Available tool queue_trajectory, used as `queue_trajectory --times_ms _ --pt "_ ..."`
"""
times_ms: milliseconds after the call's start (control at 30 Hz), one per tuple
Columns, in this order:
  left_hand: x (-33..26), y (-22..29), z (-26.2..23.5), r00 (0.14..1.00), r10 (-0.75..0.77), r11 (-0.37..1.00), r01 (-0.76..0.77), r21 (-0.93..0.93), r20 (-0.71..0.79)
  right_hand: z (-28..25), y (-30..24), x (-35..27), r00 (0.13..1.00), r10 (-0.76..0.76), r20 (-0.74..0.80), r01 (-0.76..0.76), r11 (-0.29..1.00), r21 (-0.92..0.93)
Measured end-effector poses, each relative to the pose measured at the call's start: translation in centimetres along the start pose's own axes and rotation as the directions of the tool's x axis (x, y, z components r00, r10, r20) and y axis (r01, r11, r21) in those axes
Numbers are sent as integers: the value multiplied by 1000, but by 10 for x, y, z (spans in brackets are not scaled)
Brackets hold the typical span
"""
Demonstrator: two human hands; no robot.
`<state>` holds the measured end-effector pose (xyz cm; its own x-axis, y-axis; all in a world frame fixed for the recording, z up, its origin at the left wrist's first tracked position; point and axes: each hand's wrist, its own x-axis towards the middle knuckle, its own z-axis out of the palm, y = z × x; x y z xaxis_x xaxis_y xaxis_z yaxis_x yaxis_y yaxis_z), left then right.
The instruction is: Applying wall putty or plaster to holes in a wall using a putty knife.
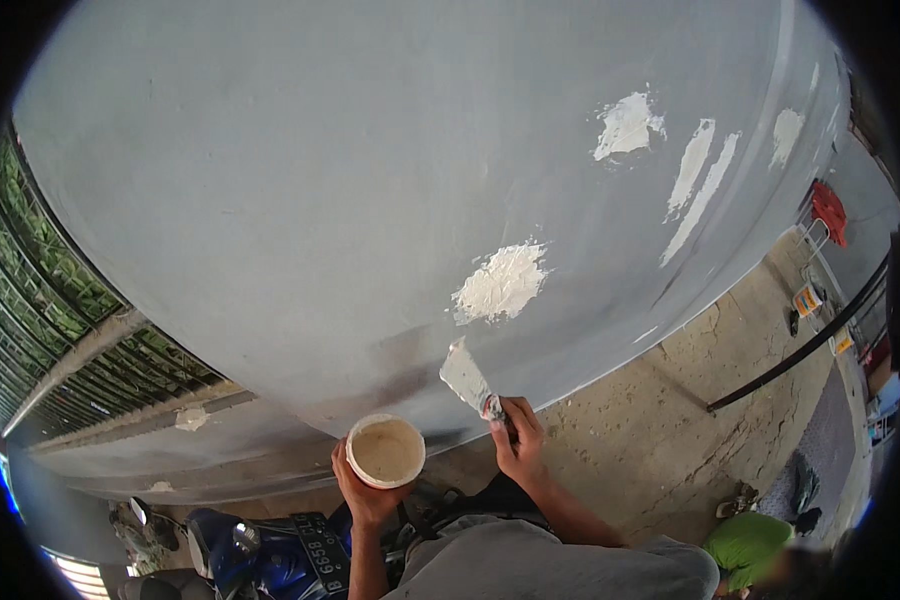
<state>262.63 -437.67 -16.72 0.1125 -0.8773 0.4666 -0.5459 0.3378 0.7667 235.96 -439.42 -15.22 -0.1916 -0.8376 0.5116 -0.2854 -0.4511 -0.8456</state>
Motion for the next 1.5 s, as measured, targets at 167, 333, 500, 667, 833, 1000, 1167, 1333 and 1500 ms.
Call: queue_trajectory --times_ms 167,333,500,667,833,1000,1167,1333,1500 --pt "-4 3 -3 1000 12 999 -13 47 27 10 38 17 950 -289 -120 253 935 -247" --pt "-13 -7 -7 1000 -18 999 17 48 12 16 35 31 943 -294 -154 251 935 -250" --pt "-16 -12 -10 997 -70 997 69 31 29 22 40 40 939 -290 -187 245 942 -231" --pt "-12 -12 -9 997 -63 998 62 19 34 23 53 25 953 -243 -181 191 944 -268" --pt "-9 -12 -8 998 -51 999 51 20 33 17 49 9 957 -222 -187 169 950 -264" --pt "-8 -15 -7 998 -41 998 39 39 37 20 42 23 926 -299 -228 226 927 -299" --pt "-8 -13 -5 998 -37 999 36 32 47 26 42 35 911 -342 -231 267 915 -303" --pt "-10 -15 -4 998 -45 999 45 6 47 27 44 18 926 -318 -206 249 920 -304" --pt "-9 -12 -6 999 -34 998 32 49 40 32 33 31 916 -328 -231 245 913 -326"
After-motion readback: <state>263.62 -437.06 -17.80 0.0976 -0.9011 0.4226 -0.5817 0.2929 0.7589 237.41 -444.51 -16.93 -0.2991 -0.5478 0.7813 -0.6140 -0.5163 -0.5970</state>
